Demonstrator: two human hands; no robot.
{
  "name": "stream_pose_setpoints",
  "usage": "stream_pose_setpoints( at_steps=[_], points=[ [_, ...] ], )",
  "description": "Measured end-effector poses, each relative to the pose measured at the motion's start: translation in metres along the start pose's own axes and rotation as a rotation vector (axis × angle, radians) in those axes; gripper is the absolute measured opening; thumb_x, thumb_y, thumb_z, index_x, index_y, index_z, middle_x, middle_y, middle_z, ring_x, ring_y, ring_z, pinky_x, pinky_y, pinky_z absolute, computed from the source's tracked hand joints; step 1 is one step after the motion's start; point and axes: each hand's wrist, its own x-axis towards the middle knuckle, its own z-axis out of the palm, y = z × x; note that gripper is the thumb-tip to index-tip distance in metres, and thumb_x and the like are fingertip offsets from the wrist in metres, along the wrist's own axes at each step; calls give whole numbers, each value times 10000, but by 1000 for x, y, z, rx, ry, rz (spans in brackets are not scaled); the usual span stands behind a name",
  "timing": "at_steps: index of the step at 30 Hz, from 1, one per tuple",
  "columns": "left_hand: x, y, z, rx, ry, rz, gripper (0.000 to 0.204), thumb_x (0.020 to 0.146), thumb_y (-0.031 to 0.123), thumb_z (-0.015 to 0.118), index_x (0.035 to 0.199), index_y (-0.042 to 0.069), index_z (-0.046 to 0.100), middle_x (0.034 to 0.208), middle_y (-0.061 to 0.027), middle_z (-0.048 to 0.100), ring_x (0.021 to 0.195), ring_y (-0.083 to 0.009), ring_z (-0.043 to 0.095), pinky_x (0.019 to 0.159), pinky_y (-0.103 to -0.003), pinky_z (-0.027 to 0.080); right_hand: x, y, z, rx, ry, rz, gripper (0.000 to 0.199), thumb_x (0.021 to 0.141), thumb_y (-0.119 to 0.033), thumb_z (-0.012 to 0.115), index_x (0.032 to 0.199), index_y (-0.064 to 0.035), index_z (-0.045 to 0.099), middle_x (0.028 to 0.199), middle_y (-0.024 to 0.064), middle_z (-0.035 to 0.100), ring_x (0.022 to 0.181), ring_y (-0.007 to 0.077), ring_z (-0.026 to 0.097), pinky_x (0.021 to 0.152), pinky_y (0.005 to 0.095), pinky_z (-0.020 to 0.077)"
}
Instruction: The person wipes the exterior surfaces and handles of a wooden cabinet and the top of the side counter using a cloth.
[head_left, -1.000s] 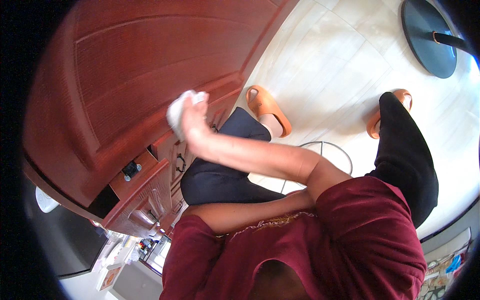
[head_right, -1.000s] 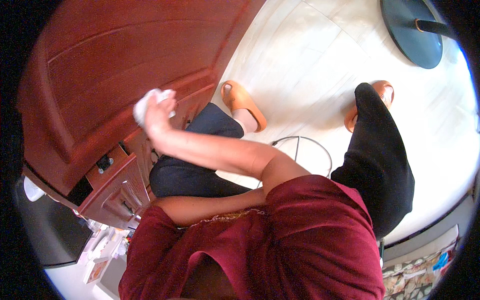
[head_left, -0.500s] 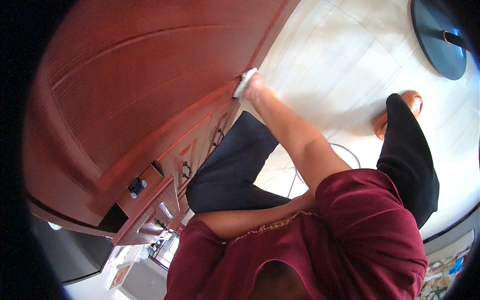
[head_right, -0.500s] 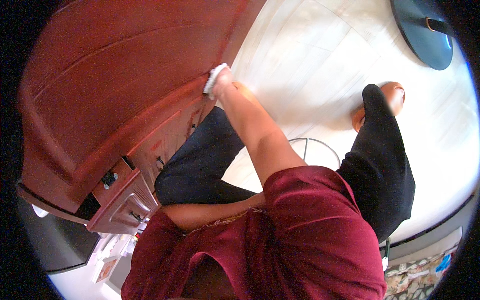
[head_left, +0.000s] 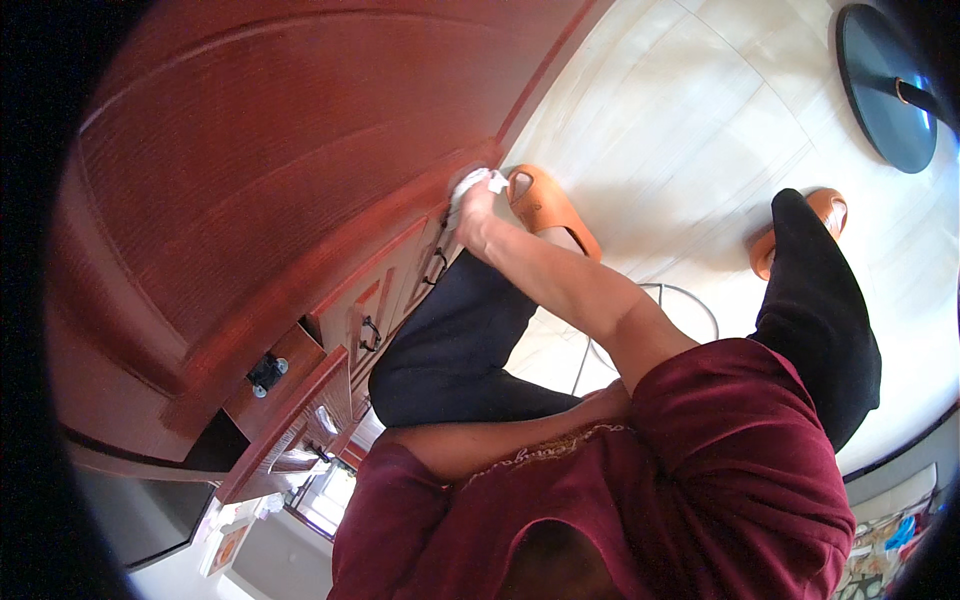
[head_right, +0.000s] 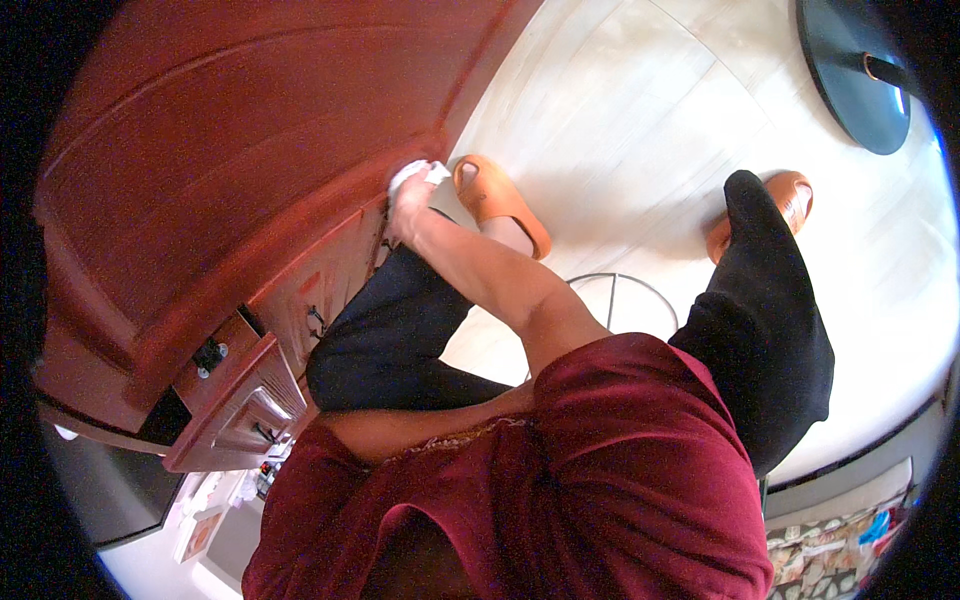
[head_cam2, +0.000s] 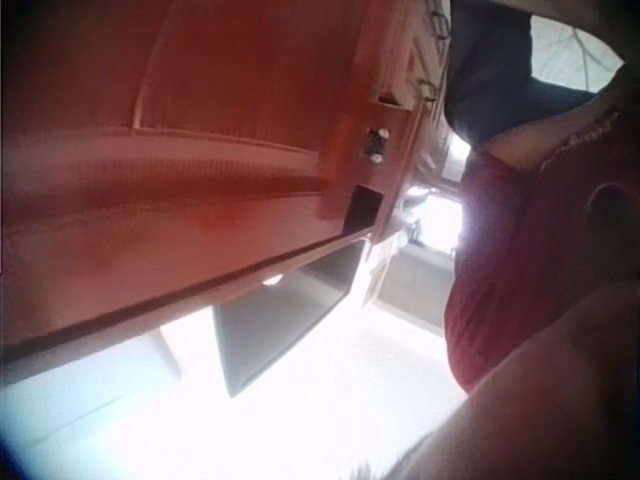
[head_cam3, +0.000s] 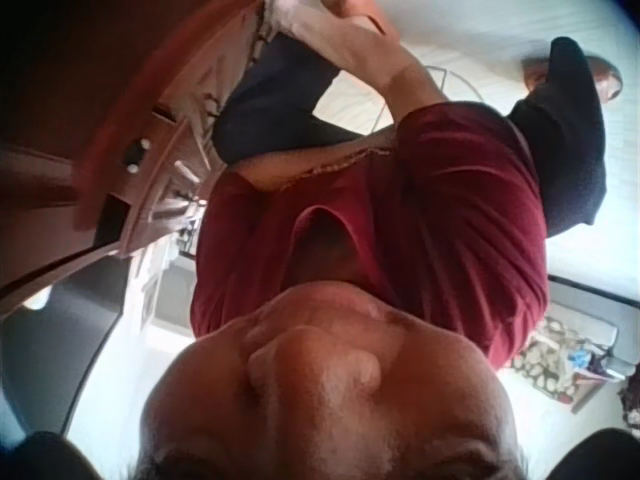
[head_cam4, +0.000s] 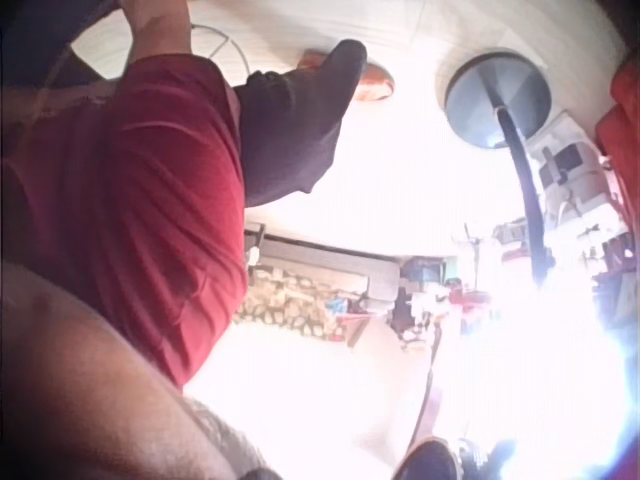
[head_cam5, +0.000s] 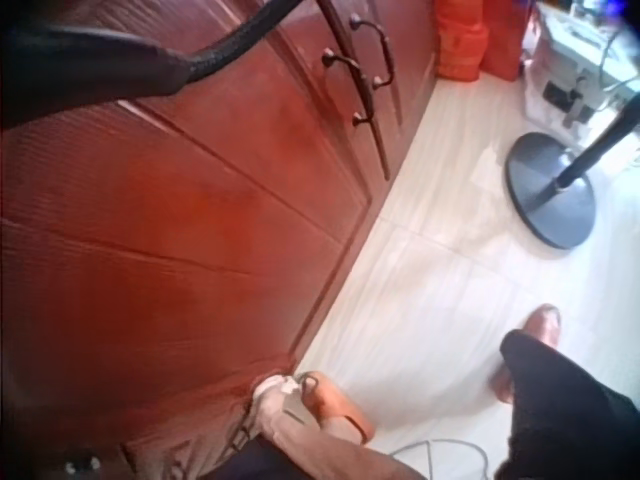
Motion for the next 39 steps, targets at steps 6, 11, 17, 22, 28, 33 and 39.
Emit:
stream_pose_setpoints(
  at_steps=[6, 11, 17, 22, 28, 33, 39],
  points=[
    [-31, 37, 19, 229, -30, 93, 367, 817, 230, 627, 1149, 97, 547, 1190, -125, 535, 1096, -184, 469, 947, -300, 361, -102, -4, 2, -50, -157, -22, 563, 929, -459, 296, 1337, -74, 342, 1310, 92, 437, 1175, 222, 419, 994, 330, 307],
    [-55, 62, 29, 445, -2, 241, 356, 808, 241, 629, 1132, 106, 567, 1188, -134, 542, 1106, -182, 464, 962, -300, 346, -93, -50, 4, 115, -209, 145, 407, 924, -456, 285, 854, -148, 541, 813, 11, 578, 756, 166, 531, 692, 349, 427],
    [-86, 98, 54, 881, -4, 509, 344, 799, 255, 632, 1112, 117, 592, 1186, -145, 551, 1118, -181, 458, 981, -300, 327, -125, -76, 26, 37, -254, -169, 501, 922, -513, 292, 1151, -98, 452, 1123, 57, 525, 1005, 209, 493, 888, 347, 370],
    [11, 23, -4, 600, 26, 578, 294, 844, 146, 616, 1121, 58, 567, 1193, -80, 545, 1131, -119, 440, 976, -266, 332, -271, -61, 33, -161, -446, -170, 473, 919, -543, 272, 1002, -138, 504, 926, 15, 584, 825, 196, 535, 762, 361, 436],
    [6, 89, -2, 453, -161, 850, 271, 899, 178, 481, 1117, 36, 554, 1124, -69, 587, 1050, -146, 511, 906, -296, 392, -371, -16, 24, -689, -398, -733, 476, 908, -326, 428, 1273, -31, 351, 1217, 167, 451, 1081, 235, 447, 915, 354, 361],
    [-57, 111, 27, 1007, -29, 876, 370, 924, 321, 438, 1191, 70, 489, 1163, -45, 528, 1106, -124, 454, 965, -298, 325, -372, -54, -17, -373, -701, -685, 405, 861, -63, 498, 1249, -18, 388, 1097, 89, 528, 985, 186, 508, 845, 322, 409],
    [-4, 60, -7, 555, 29, 946, 418, 818, 163, 631, 1195, 52, 488, 1251, -68, 473, 1140, -131, 428, 962, -315, 341, -402, -94, 6, -223, -709, -2050, 592, 819, -93, 589, 1346, -24, 328, 1330, 178, 367, 1220, 304, 377, 1009, 368, 311]
  ],
)
